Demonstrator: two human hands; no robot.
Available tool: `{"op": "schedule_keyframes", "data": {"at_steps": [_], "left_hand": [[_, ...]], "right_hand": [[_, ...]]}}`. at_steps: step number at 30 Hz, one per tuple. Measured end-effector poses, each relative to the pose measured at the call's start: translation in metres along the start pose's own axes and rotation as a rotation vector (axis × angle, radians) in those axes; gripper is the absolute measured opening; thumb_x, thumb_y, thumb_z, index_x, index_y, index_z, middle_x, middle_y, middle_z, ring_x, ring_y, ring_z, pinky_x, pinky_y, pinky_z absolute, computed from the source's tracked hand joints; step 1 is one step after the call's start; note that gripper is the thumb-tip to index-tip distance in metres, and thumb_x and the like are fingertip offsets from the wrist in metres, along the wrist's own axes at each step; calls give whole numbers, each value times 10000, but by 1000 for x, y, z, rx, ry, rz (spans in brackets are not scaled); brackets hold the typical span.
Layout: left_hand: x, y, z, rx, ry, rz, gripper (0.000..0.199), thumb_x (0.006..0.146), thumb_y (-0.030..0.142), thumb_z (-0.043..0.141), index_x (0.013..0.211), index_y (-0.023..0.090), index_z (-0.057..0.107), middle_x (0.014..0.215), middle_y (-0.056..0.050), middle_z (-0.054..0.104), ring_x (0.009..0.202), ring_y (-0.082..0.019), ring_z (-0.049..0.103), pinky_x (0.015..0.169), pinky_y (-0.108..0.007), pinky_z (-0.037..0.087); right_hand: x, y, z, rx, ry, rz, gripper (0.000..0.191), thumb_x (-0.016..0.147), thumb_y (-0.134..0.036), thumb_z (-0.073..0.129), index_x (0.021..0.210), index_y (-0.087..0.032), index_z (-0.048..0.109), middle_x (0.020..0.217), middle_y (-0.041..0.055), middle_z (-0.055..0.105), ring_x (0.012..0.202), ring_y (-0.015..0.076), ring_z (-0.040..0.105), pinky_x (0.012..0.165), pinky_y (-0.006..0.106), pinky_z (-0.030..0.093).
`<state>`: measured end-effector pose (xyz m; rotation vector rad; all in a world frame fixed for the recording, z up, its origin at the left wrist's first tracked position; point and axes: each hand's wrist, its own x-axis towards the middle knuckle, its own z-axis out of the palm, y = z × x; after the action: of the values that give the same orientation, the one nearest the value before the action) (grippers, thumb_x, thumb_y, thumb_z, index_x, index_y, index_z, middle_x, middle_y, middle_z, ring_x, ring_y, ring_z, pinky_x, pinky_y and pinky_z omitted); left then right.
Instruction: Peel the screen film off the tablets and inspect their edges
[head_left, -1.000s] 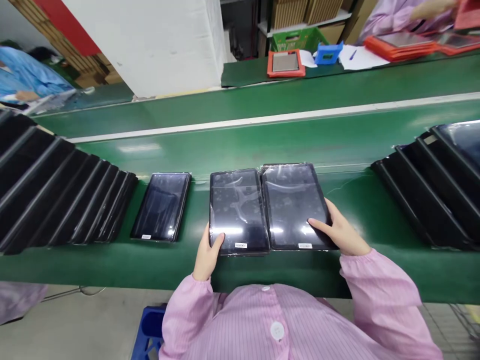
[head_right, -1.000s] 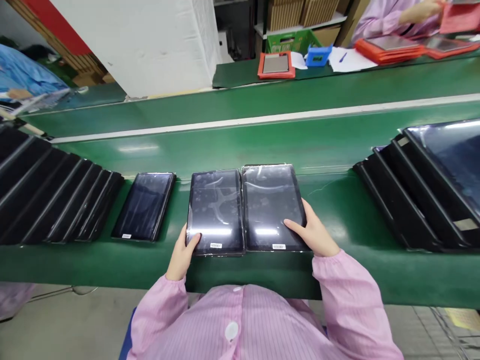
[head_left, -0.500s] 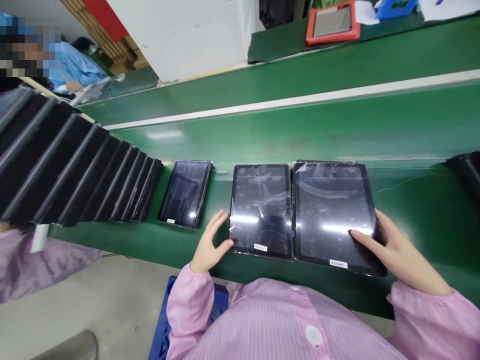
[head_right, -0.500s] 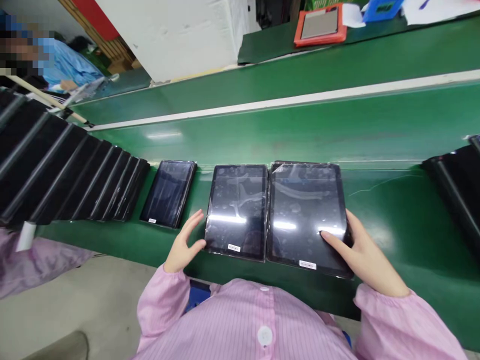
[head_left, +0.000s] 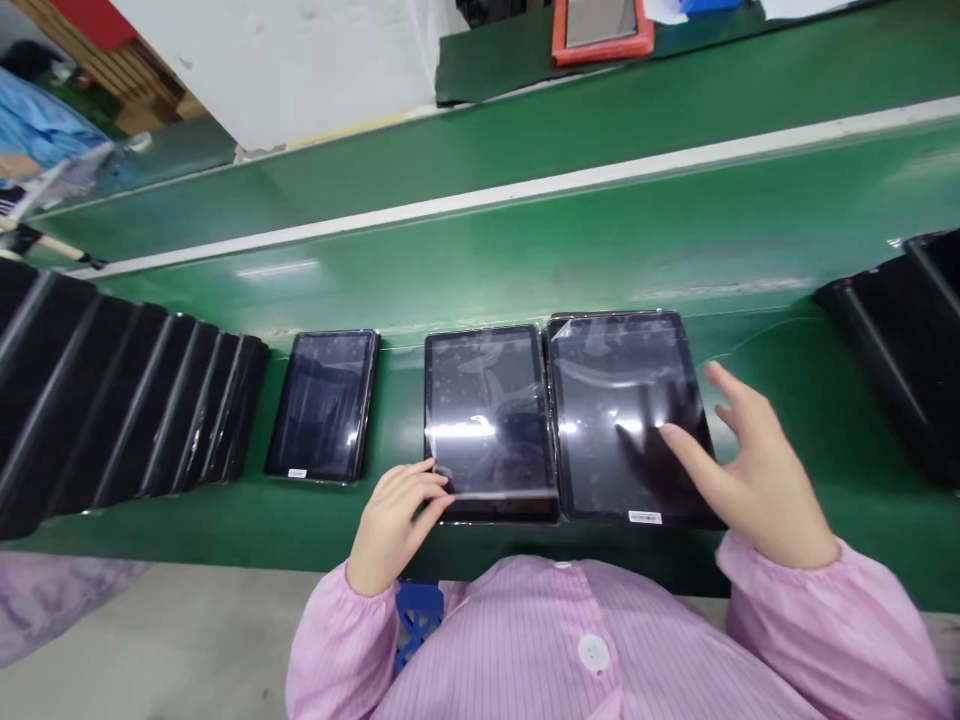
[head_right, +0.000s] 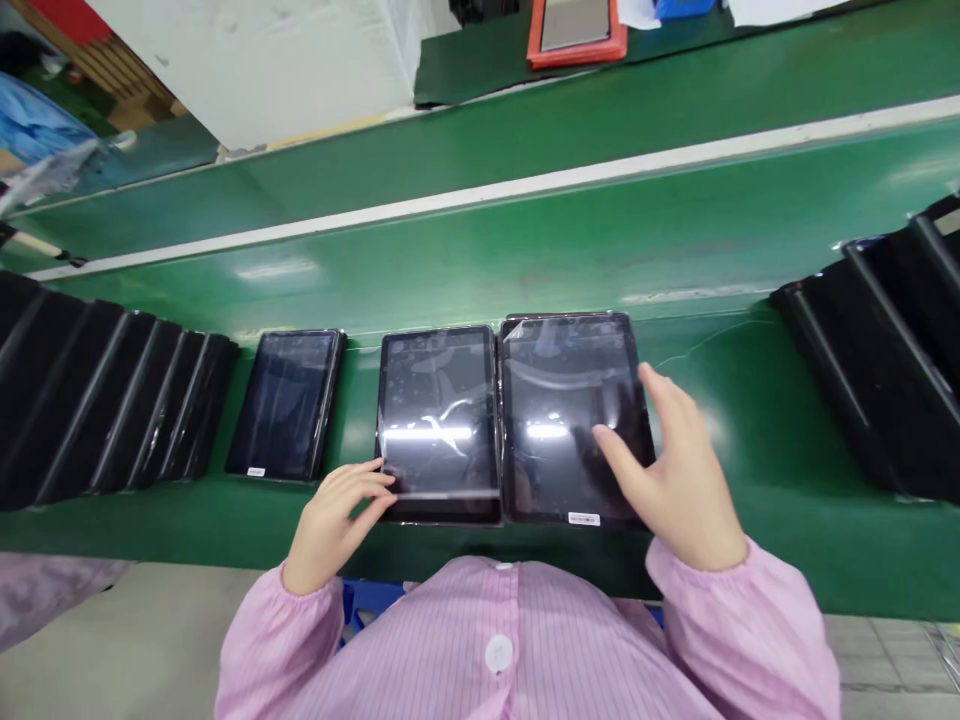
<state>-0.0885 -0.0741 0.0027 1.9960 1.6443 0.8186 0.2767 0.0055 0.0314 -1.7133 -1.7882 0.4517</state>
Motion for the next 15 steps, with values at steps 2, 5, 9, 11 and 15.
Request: {"op": "schedule_keyframes", "data": {"at_steps": [2,5,9,11,15], "left_hand": [[-2,-4,10,-114,178,-91,87,916,228,581,850,244,636,799,-15,778,949,-236,742,944,-412,499],[-8,-10,31,-369,472,-288,142,968,276,476,843,228,523,700,-7,746,845,-225,741,885,-414,520],[-20,-11,57,-506,669,-412,227,937,360,487,753,227,492,806,-39,737,933,-250,691,933,-452,494],[-27,-9,65,-480,672,-408,254,900,366,509,688,227,493,883,-57,733,978,-267,664,978,-469,463],[-36,-9,70,-407,634,-372,319,852,375,516,571,226,497,939,-67,715,981,-294,628,990,-481,436]], "right_hand": [[-4,-12,5,48,-17,-113,467,912,-414,599,1357,-281,552,1185,104,667,1008,295,650,886,509,540],[-10,-29,19,162,-282,-335,180,944,-287,560,1071,-282,687,721,19,641,671,197,590,659,379,498],[-14,-40,36,127,-612,-510,215,951,-286,542,1066,-276,723,762,39,643,735,208,581,697,391,455],[-13,-42,40,94,-658,-522,236,956,-276,535,1088,-272,730,788,48,643,762,213,577,725,396,439],[-8,-44,41,89,-692,-526,235,963,-259,533,1063,-263,746,769,44,628,755,205,559,719,380,403]]}}
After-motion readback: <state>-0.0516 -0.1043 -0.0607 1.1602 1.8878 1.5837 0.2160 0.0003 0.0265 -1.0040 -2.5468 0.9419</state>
